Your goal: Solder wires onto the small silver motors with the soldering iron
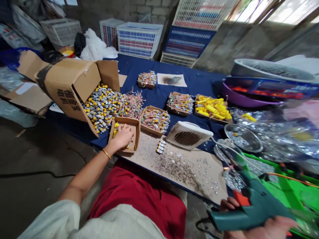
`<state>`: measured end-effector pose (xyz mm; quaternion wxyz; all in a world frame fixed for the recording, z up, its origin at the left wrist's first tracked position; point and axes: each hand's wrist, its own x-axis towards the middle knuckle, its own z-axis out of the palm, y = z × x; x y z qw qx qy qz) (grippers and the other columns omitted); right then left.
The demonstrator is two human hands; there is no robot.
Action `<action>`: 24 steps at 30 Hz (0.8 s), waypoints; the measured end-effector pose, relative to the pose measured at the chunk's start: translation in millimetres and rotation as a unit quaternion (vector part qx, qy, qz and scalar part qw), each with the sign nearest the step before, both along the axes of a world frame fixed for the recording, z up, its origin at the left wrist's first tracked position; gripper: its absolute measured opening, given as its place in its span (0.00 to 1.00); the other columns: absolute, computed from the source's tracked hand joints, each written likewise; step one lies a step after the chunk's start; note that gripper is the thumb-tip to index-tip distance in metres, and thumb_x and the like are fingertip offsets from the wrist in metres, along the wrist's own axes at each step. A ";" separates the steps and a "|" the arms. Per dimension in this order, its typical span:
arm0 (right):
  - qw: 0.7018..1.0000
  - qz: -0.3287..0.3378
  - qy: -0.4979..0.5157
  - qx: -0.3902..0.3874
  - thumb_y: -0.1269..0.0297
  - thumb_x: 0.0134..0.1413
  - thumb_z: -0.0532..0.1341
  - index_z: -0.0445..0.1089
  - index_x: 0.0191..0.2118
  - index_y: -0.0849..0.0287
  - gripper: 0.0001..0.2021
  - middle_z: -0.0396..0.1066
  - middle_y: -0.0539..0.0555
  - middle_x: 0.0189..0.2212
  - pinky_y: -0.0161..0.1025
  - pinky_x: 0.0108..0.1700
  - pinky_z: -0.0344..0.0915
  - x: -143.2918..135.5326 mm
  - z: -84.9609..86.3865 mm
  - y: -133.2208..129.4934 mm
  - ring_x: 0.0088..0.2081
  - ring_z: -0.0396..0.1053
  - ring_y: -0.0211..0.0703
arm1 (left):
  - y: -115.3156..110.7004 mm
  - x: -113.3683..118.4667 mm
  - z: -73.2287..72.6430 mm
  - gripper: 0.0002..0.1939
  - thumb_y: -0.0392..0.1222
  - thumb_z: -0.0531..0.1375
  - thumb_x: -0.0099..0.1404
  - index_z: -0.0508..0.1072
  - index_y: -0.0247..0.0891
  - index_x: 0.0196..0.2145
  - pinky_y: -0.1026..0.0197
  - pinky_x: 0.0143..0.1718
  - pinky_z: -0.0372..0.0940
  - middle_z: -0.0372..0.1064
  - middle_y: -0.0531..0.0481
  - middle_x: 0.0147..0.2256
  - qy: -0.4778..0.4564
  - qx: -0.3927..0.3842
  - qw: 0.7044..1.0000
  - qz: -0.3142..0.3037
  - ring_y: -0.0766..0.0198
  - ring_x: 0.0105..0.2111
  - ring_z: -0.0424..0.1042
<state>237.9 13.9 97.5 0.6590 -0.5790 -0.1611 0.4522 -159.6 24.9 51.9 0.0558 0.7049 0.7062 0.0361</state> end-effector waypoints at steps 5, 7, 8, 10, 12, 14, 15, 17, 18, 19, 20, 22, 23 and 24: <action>0.999 0.030 -0.017 0.026 0.38 0.56 0.49 0.71 0.38 0.56 0.26 0.66 0.51 0.24 0.39 0.18 0.53 1.5 -4.5 0.8 0.17 0.59 0.41 | 2.5 0.6 -7.4 0.09 0.35 0.55 0.64 0.75 0.37 0.39 0.40 0.53 0.52 0.67 0.37 0.48 0.047 -0.012 0.999 -0.006 0.44 0.54 0.60; 0.999 0.032 -0.024 0.014 0.36 0.54 0.50 0.71 0.38 0.57 0.28 0.66 0.51 0.23 0.39 0.19 0.54 1.5 -5.3 0.8 0.17 0.59 0.41 | 2.7 -3.8 -6.5 0.08 0.36 0.56 0.64 0.76 0.37 0.37 0.40 0.54 0.51 0.68 0.38 0.47 0.039 -0.015 0.999 -0.007 0.44 0.53 0.59; 0.999 0.034 -0.026 0.010 0.34 0.53 0.51 0.70 0.39 0.57 0.29 0.66 0.51 0.23 0.38 0.19 0.53 1.1 -5.6 0.8 0.18 0.58 0.41 | 3.0 -6.8 -5.4 0.07 0.37 0.57 0.63 0.76 0.37 0.36 0.40 0.54 0.51 0.69 0.39 0.46 0.024 -0.017 1.000 -0.007 0.45 0.53 0.60; 0.999 0.037 -0.029 0.015 0.33 0.49 0.54 0.70 0.40 0.56 0.30 0.66 0.50 0.23 0.38 0.20 0.53 0.1 -5.9 0.8 0.18 0.57 0.40 | 4.4 -14.7 -2.9 0.06 0.38 0.58 0.63 0.76 0.39 0.33 0.41 0.55 0.50 0.70 0.42 0.43 -0.032 -0.015 0.999 0.002 0.48 0.51 0.61; 0.999 0.035 -0.028 0.017 0.32 0.47 0.55 0.70 0.40 0.56 0.31 0.66 0.51 0.24 0.38 0.21 0.52 -0.9 -5.9 0.6 0.19 0.56 0.40 | 6.5 -24.4 -2.0 0.06 0.41 0.59 0.63 0.75 0.39 0.30 0.44 0.55 0.52 0.72 0.46 0.39 -0.124 0.010 0.992 0.030 0.52 0.48 0.64; 0.999 0.035 -0.027 0.013 0.30 0.45 0.56 0.70 0.39 0.57 0.32 0.66 0.51 0.23 0.39 0.21 0.52 -1.8 -6.0 0.4 0.19 0.56 0.40 | 9.1 -34.1 -3.7 0.07 0.42 0.59 0.62 0.74 0.38 0.30 0.48 0.54 0.56 0.73 0.47 0.38 -0.258 0.067 0.961 0.076 0.56 0.45 0.67; 0.999 0.038 -0.025 0.012 0.30 0.43 0.57 0.70 0.38 0.58 0.33 0.65 0.51 0.23 0.39 0.21 0.52 -2.1 -6.2 0.4 0.19 0.56 0.40 | 10.4 -38.0 -5.3 0.07 0.43 0.59 0.62 0.73 0.37 0.31 0.51 0.53 0.59 0.74 0.47 0.40 -0.336 0.098 0.931 0.102 0.58 0.45 0.68; 0.999 0.041 -0.021 0.019 0.29 0.39 0.59 0.70 0.38 0.58 0.34 0.65 0.51 0.24 0.39 0.21 0.52 -2.7 -6.7 0.8 0.19 0.56 0.40 | 12.7 -42.9 -8.0 0.09 0.45 0.60 0.60 0.71 0.36 0.33 0.55 0.50 0.63 0.73 0.45 0.43 -0.490 0.146 0.846 0.152 0.61 0.43 0.71; 0.999 0.043 -0.018 0.026 0.29 0.38 0.60 0.70 0.39 0.58 0.35 0.65 0.51 0.24 0.39 0.21 0.52 -3.0 -7.2 1.3 0.19 0.56 0.39 | 13.4 -43.8 -7.9 0.10 0.45 0.61 0.58 0.70 0.36 0.34 0.56 0.49 0.65 0.73 0.45 0.44 -0.557 0.157 0.796 0.174 0.61 0.43 0.72; 0.998 0.046 -0.014 0.034 0.29 0.37 0.61 0.70 0.40 0.58 0.35 0.65 0.50 0.25 0.38 0.21 0.52 -3.3 -7.6 1.8 0.19 0.56 0.39 | 13.7 -43.7 -6.2 0.11 0.45 0.62 0.57 0.69 0.36 0.34 0.56 0.49 0.66 0.73 0.44 0.44 -0.614 0.163 0.748 0.193 0.62 0.43 0.73; 0.998 0.050 -0.012 0.042 0.29 0.35 0.62 0.70 0.40 0.58 0.36 0.65 0.50 0.25 0.38 0.21 0.51 -3.4 -8.0 2.4 0.19 0.56 0.38 | 13.3 -42.9 -2.4 0.12 0.45 0.63 0.56 0.67 0.36 0.35 0.56 0.49 0.66 0.73 0.45 0.44 -0.660 0.166 0.703 0.205 0.62 0.43 0.74; 0.997 0.056 -0.017 0.056 0.29 0.31 0.63 0.70 0.39 0.59 0.38 0.66 0.50 0.25 0.37 0.20 0.52 -3.4 -8.3 3.6 0.19 0.57 0.37 | 10.6 -38.8 11.3 0.13 0.44 0.64 0.56 0.66 0.37 0.35 0.54 0.51 0.67 0.74 0.46 0.43 -0.724 0.167 0.636 0.209 0.62 0.43 0.75; 0.996 0.057 -0.021 0.059 0.28 0.29 0.64 0.70 0.38 0.59 0.38 0.66 0.50 0.25 0.37 0.19 0.52 -3.1 -8.1 4.0 0.18 0.57 0.37 | 8.4 -35.1 20.5 0.13 0.44 0.64 0.57 0.66 0.38 0.35 0.53 0.52 0.67 0.74 0.46 0.44 -0.743 0.164 0.616 0.201 0.62 0.44 0.75; 0.996 0.056 -0.023 0.060 0.28 0.28 0.64 0.69 0.38 0.59 0.39 0.66 0.50 0.25 0.37 0.19 0.53 -2.8 -7.6 4.1 0.18 0.57 0.37 | 5.7 -29.9 30.1 0.12 0.44 0.64 0.58 0.66 0.38 0.35 0.52 0.52 0.67 0.74 0.47 0.44 -0.757 0.158 0.604 0.190 0.61 0.45 0.75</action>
